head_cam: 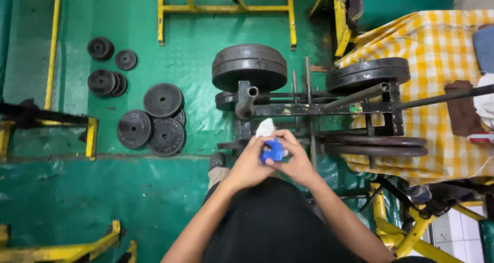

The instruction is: The recorder organizes weight plates and then cleans gym equipment using a spray bottle and a cloth.

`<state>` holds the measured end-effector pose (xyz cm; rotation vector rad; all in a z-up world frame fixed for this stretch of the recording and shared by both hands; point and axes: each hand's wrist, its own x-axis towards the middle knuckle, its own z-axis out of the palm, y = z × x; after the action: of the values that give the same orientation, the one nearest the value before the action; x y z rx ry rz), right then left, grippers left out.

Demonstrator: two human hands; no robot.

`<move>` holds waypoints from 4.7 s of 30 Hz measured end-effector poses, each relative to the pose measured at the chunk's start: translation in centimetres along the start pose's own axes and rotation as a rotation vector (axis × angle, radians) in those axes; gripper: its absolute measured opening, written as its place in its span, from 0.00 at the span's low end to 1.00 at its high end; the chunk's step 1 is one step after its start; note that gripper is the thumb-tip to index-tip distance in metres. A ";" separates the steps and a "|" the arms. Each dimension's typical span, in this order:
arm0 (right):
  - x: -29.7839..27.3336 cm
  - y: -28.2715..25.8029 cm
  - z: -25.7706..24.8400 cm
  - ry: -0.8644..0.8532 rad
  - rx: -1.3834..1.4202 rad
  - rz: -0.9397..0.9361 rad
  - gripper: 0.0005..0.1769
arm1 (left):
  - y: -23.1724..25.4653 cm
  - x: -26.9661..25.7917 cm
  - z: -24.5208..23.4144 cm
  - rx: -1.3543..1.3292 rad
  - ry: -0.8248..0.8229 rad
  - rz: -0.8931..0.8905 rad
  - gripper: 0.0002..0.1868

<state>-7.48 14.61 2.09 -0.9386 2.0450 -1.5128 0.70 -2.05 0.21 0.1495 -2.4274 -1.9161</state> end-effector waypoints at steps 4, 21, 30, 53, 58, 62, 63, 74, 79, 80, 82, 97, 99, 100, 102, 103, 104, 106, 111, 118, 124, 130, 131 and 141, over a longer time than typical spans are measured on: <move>0.5 0.2 2.0 0.148 0.229 0.030 0.28 | 0.3 0.6 -3.8 -0.084 -0.069 0.056 0.34; 4.9 0.4 7.6 0.409 0.171 0.128 0.40 | -12.4 2.8 -19.9 -0.812 0.143 -0.428 0.22; 7.3 -3.0 8.5 0.508 -0.121 0.225 0.37 | -11.6 8.8 -8.1 -1.339 -0.065 -0.089 0.23; 1.7 3.3 1.3 0.426 0.294 0.221 0.37 | -11.2 9.3 -3.1 0.151 0.428 0.258 0.24; -1.2 5.9 -2.6 0.332 0.308 0.245 0.37 | -9.0 6.4 -2.1 0.229 0.431 0.141 0.24; -2.7 8.5 -5.0 0.242 0.319 0.294 0.35 | -10.6 2.2 -1.9 0.565 0.363 0.311 0.29; -3.0 9.1 -5.7 0.223 0.320 0.307 0.34 | -10.2 1.3 -2.1 0.707 0.263 0.391 0.30; -1.9 10.5 -7.7 0.177 0.320 0.299 0.30 | -15.3 9.9 -4.4 -0.257 0.710 0.055 0.23; -1.4 10.7 -5.3 0.198 0.343 0.293 0.30 | -17.9 13.0 -3.2 -0.544 0.342 -0.069 0.20; -1.1 10.8 -4.8 0.216 0.349 0.295 0.30 | -15.3 12.7 -3.8 -0.326 0.341 -0.058 0.20; -1.8 10.6 -3.3 0.250 0.354 0.310 0.30 | -12.3 11.5 -4.5 -0.115 0.320 -0.051 0.19; -0.1 7.7 5.7 0.479 0.313 0.288 0.30 | -24.1 9.6 -12.9 0.172 0.051 -0.196 0.18; -0.2 7.6 6.6 0.517 0.346 0.284 0.30 | -23.3 11.7 -13.6 -0.419 0.202 -0.228 0.15; -0.2 7.4 7.0 0.526 0.343 0.285 0.30 | -24.2 13.2 -12.5 -0.421 0.193 -0.226 0.15; -0.5 7.1 7.8 0.559 0.368 0.300 0.29 | -26.0 15.5 -10.2 -0.363 0.161 -0.223 0.16; -0.7 6.9 8.0 0.565 0.367 0.300 0.29 | -27.2 16.2 -8.3 -0.363 0.155 -0.222 0.16; -0.8 6.8 8.2 0.577 0.363 0.301 0.29 | -28.4 16.9 -6.4 -0.358 0.097 -0.142 0.16; -0.8 6.4 8.6 0.592 0.357 0.303 0.29 | -28.3 16.7 -4.5 -0.353 0.035 -0.061 0.16; -0.9 6.9 7.9 0.581 0.332 0.312 0.28 | -20.6 11.8 -6.4 -0.198 0.050 -0.065 0.25; -0.7 8.9 4.7 0.503 0.354 0.318 0.28 | -15.1 4.4 -11.2 0.403 -0.250 -0.366 0.24; 0.8 8.9 0.3 0.364 0.295 0.294 0.28 | -13.7 5.4 -6.8 -0.036 0.426 -0.095 0.31; 0.6 10.6 -4.4 0.196 0.269 0.262 0.28 | -10.6 5.8 0.8 0.082 0.530 0.001 0.25; 0.7 11.0 -5.0 0.181 0.278 0.274 0.28 | -10.2 4.9 1.1 0.297 0.512 0.111 0.24; 1.1 14.1 -9.3 0.055 0.289 0.273 0.28 | -8.1 3.1 4.3 0.682 0.440 0.361 0.22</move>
<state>-18.31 22.48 -8.26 -0.4909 1.8360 -1.6364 -2.36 -0.11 -8.73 0.1228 -2.4556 -0.7667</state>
